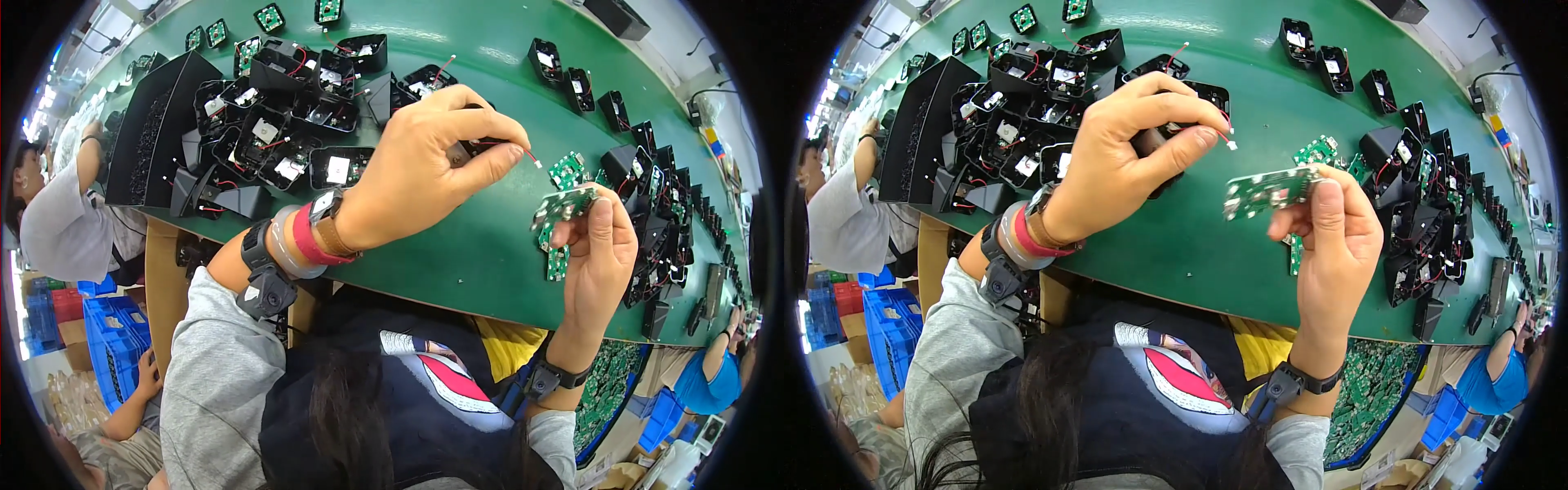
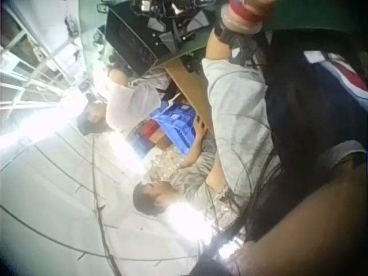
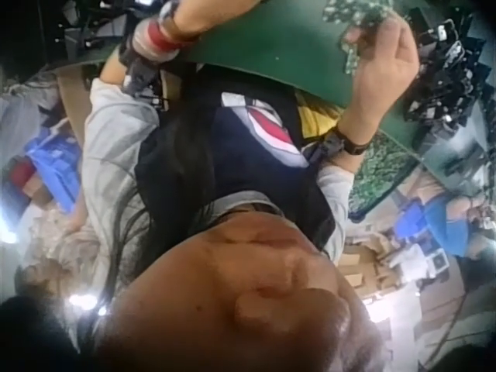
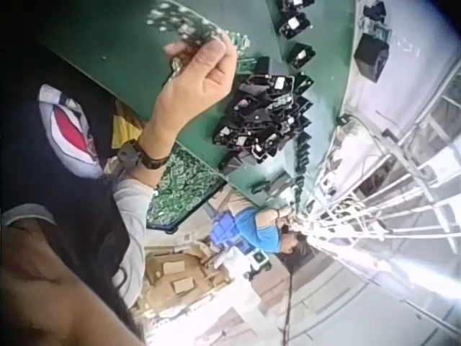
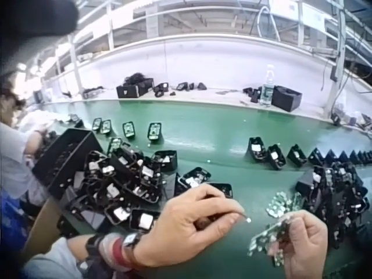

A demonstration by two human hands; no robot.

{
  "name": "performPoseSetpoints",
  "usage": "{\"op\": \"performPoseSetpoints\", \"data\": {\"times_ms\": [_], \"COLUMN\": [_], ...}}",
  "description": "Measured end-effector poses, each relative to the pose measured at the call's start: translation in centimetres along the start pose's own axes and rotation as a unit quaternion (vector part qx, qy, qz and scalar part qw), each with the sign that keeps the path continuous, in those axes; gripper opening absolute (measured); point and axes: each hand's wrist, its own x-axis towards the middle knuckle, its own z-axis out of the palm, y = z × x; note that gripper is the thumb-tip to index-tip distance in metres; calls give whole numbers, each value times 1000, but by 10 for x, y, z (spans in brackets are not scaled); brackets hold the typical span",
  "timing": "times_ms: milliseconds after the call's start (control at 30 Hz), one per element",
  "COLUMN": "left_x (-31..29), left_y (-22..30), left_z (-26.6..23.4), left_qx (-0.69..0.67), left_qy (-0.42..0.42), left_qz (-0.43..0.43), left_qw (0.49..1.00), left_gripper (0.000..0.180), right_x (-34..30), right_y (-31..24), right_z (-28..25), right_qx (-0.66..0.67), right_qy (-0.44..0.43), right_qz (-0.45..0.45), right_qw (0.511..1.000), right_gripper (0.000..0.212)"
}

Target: The person picks up a black plastic housing and a circuit board, inserts the board into the housing, and connects a small wire to the board by hand. They press the components together and place the assembled unit back onto the green work surface before repeating the process.

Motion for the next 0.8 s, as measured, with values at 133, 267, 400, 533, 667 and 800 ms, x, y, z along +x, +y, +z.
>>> {"op": "performPoseSetpoints", "data": {"times_ms": [133, 267, 400, 533, 667, 800], "left_x": [0, -3, -6, -2, -1, -5], "left_y": [-9, 0, -11, -2, -6, -7], "left_z": [8, 7, 7, -1, 0, 2], "left_qx": [22, -39, -156, -330, -353, -371], "left_qy": [-29, -55, -97, -172, -182, -217], "left_qz": [58, -35, -11, -215, -258, -273], "left_qw": [998, 997, 983, 903, 881, 861], "left_gripper": [12, 14, 15, 17, 19, 20], "right_x": [7, 9, 8, 7, 5, 7], "right_y": [-6, -7, -7, -5, -5, -6], "right_z": [19, 33, 31, 28, 28, 28], "right_qx": [-122, -209, -196, -148, -142, -148], "right_qy": [-46, 5, -21, -20, -23, -18], "right_qz": [-26, -78, -82, -62, -59, -85], "right_qw": [991, 975, 977, 987, 988, 985], "right_gripper": [29, 27, 27, 22, 23, 23]}}
